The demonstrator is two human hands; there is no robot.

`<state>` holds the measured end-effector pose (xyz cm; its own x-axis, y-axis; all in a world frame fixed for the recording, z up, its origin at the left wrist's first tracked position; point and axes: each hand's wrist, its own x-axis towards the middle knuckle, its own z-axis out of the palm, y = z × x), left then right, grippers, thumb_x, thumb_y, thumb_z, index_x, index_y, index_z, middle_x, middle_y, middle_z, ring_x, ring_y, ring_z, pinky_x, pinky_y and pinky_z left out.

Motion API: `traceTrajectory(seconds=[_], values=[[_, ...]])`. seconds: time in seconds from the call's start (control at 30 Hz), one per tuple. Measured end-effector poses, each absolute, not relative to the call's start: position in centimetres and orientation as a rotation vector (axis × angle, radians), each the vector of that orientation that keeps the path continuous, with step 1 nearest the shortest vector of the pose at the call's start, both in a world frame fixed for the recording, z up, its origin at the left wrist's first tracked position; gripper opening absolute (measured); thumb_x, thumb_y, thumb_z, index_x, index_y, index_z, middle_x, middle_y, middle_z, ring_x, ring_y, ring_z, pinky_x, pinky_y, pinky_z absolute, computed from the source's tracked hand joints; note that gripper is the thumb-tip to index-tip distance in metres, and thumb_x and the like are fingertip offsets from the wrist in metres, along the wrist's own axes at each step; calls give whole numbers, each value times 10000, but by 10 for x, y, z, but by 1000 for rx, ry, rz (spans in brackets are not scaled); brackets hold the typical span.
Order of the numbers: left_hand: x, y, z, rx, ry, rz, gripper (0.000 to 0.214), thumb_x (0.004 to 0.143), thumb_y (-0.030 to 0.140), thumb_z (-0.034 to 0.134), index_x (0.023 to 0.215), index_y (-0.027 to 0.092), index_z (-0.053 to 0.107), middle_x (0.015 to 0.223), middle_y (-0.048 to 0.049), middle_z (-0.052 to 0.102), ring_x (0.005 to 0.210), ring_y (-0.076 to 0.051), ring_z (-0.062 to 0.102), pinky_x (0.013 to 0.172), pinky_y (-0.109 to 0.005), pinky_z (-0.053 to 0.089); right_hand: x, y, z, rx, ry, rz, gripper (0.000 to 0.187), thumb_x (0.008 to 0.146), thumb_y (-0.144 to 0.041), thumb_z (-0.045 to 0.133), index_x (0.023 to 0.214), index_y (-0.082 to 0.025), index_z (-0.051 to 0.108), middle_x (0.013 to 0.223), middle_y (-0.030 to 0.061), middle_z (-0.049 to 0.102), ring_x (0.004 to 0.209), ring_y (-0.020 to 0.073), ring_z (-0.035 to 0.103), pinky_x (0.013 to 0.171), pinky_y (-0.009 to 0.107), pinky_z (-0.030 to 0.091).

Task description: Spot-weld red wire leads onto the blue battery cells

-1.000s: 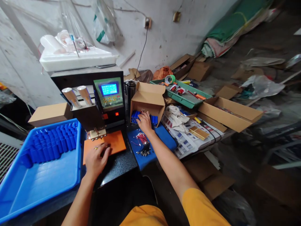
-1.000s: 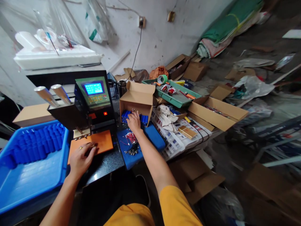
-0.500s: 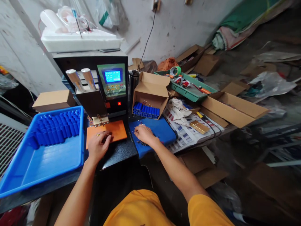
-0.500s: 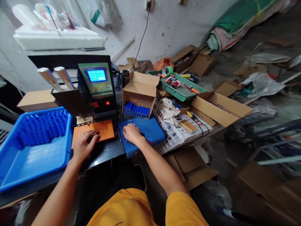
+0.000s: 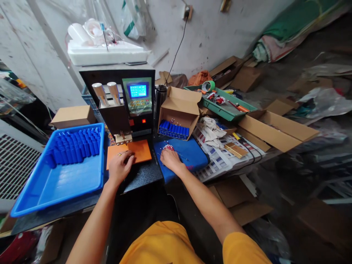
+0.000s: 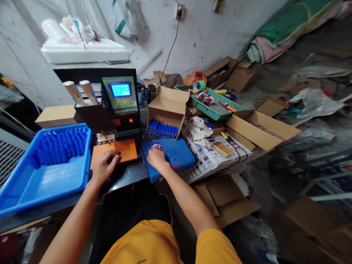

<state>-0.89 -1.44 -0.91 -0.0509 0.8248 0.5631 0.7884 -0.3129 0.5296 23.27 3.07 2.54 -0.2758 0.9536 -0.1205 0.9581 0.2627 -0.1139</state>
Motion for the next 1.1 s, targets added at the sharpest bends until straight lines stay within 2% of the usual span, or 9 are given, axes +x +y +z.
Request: traceTrajectory(seconds=[0.13,0.23,0.33,0.43,0.57,0.73,0.83,1.0,1.1], values=[[-9,-15,-8,2095,1782,1331,281,898,418,546,978,203,706,978,-77,748,905,-217,699,797,-325,539,241,36,26,2080,2543,-428,231,904,-194,482,913,-166,711,1040,122,716,979,241,669,833,306,482],[-10,-14,-9,2047,1771,1331,279,885,420,560,977,201,706,979,-82,747,916,-225,696,813,-346,541,250,44,26,2320,2625,-731,169,832,-185,524,794,-172,688,862,75,716,845,201,654,752,275,471],[-10,-13,-12,1949,1732,1349,281,880,423,575,981,193,701,960,-81,742,876,-216,695,793,-348,545,255,48,28,2450,2673,-1317,122,751,-213,538,682,-175,632,626,6,620,630,156,574,605,248,431],[-5,-16,-10,1822,1640,1440,309,898,423,563,1043,180,688,960,-83,723,813,-190,684,745,-332,555,251,43,34,2364,2599,-1971,143,703,-297,569,623,-180,583,499,-45,495,489,108,449,489,214,347],[12,-28,7,1949,1552,1571,249,911,367,573,1051,200,694,998,-86,715,947,-206,669,876,-386,538,236,26,46,2028,2323,-2561,199,652,-363,627,621,-174,572,461,-55,475,415,70,375,412,186,250],[25,-37,32,2268,1587,1568,188,917,297,592,1052,227,702,1124,-95,706,1073,-226,622,981,-434,475,215,11,51,1718,2113,-2718,178,620,-333,641,623,-164,586,454,-38,510,384,68,391,367,179,220],[20,-36,34,2350,1552,1451,174,926,305,585,1026,240,710,1103,-81,723,1110,-236,604,1002,-444,453,206,7,50,1592,2066,-2718,149,610,-299,628,594,-160,575,443,-38,496,378,66,387,355,177,205],[9,-37,28,2267,1450,1263,206,945,342,536,942,234,711,931,-70,741,984,-227,650,941,-434,471,199,4,48,1465,1953,-2821,157,598,-271,630,545,-165,528,444,-49,451,387,58,373,354,170,172],[11,-43,24,2063,1428,1305,212,921,378,557,891,216,689,874,-67,723,886,-211,661,861,-388,498,198,5,44,1432,1903,-2897,171,622,-305,654,602,-149,585,485,-40,479,406,63,406,359,171,204]])
